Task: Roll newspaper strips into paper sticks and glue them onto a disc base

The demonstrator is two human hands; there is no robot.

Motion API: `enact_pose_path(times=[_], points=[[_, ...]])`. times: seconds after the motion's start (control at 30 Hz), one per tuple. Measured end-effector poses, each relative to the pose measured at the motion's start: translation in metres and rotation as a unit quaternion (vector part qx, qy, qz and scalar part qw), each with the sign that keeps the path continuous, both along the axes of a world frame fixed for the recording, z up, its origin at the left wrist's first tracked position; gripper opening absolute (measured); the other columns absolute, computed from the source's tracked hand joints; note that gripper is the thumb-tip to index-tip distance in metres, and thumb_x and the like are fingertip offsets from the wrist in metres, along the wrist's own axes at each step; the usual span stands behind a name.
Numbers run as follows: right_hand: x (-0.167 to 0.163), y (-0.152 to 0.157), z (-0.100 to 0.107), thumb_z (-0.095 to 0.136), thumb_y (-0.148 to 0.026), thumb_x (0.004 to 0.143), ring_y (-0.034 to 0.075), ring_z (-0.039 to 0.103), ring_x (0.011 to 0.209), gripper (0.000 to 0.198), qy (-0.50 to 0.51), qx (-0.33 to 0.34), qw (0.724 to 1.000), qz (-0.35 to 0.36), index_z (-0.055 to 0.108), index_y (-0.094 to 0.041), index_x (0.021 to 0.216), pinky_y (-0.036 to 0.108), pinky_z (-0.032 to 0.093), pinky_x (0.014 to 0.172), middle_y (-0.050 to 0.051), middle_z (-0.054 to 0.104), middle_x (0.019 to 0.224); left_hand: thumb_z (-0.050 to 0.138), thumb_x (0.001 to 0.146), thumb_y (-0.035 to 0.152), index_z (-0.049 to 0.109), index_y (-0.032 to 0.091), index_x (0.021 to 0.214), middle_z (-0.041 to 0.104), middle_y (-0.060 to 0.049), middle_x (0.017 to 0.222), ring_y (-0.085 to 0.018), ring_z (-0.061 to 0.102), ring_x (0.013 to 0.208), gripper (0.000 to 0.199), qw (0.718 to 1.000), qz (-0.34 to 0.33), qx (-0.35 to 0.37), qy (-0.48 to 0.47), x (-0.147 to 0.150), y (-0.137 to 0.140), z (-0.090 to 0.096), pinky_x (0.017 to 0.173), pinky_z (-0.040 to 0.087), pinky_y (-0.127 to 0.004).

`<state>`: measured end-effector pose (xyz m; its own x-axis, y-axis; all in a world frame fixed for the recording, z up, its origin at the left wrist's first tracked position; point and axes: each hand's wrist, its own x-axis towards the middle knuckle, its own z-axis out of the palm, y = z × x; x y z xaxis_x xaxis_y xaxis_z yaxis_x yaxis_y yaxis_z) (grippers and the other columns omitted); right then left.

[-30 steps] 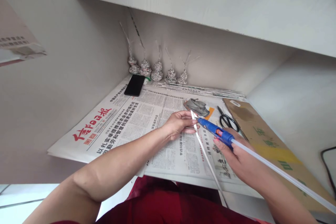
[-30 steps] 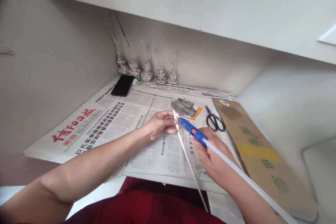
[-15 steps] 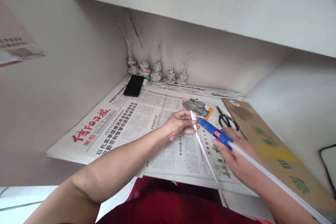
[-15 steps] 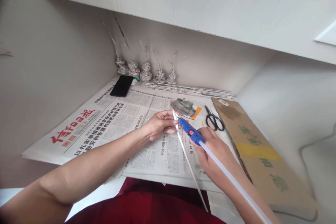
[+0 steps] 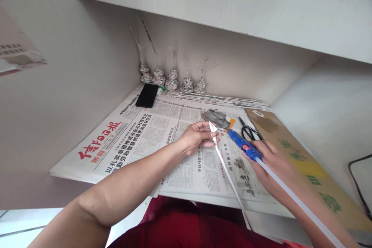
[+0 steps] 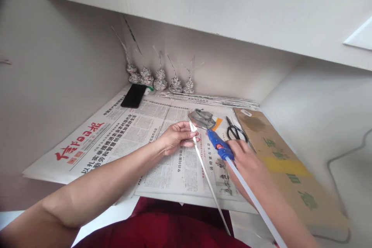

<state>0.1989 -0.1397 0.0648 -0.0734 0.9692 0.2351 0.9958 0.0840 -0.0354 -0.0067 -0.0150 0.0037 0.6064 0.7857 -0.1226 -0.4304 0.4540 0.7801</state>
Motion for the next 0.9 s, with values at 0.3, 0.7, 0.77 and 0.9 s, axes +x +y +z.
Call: enact_pose_path(times=[0.3, 0.7, 0.77, 0.9], points=[[0.14, 0.003, -0.017, 0.036, -0.031, 0.093, 0.033, 0.059, 0.091, 0.038, -0.137, -0.053, 0.975, -0.168, 0.053, -0.014, 0.122, 0.038, 0.042, 0.077, 0.018, 0.067, 0.105, 0.069, 0.073, 0.005, 0.058, 0.008, 0.083, 0.07, -0.012, 0.084, -0.02, 0.071, 0.075, 0.015, 1.0, 0.002, -0.022, 0.006, 0.0, -0.003, 0.007, 0.064, 0.058, -0.026], [0.227, 0.016, -0.051, 0.049, -0.012, 0.08, 0.03, 0.06, 0.095, 0.05, -0.13, -0.103, 0.964, -0.208, 0.054, -0.004, 0.129, 0.037, 0.038, 0.085, 0.026, 0.065, 0.103, 0.064, 0.077, 0.002, 0.062, 0.006, 0.085, 0.07, -0.012, 0.085, -0.02, 0.071, 0.076, 0.008, 0.999, -0.015, -0.039, 0.011, -0.002, 0.004, 0.004, 0.073, 0.058, -0.03], [0.223, 0.017, -0.049, 0.052, -0.013, 0.079, 0.03, 0.06, 0.094, 0.053, -0.098, -0.118, 0.963, -0.221, 0.052, -0.006, 0.131, 0.036, 0.039, 0.082, 0.025, 0.064, 0.105, 0.064, 0.077, 0.003, 0.063, 0.006, 0.085, 0.07, -0.012, 0.085, -0.02, 0.071, 0.076, 0.009, 0.999, -0.014, -0.039, 0.007, -0.002, 0.005, 0.003, 0.074, 0.058, -0.031], [0.215, 0.018, -0.043, 0.051, -0.012, 0.078, 0.027, 0.062, 0.092, 0.057, -0.068, -0.122, 0.956, -0.259, 0.049, -0.005, 0.135, 0.035, 0.04, 0.08, 0.026, 0.061, 0.11, 0.066, 0.076, 0.003, 0.063, 0.006, 0.085, 0.07, -0.012, 0.086, -0.021, 0.071, 0.077, 0.01, 0.999, -0.02, -0.038, 0.005, -0.003, 0.006, 0.001, 0.076, 0.058, -0.032]])
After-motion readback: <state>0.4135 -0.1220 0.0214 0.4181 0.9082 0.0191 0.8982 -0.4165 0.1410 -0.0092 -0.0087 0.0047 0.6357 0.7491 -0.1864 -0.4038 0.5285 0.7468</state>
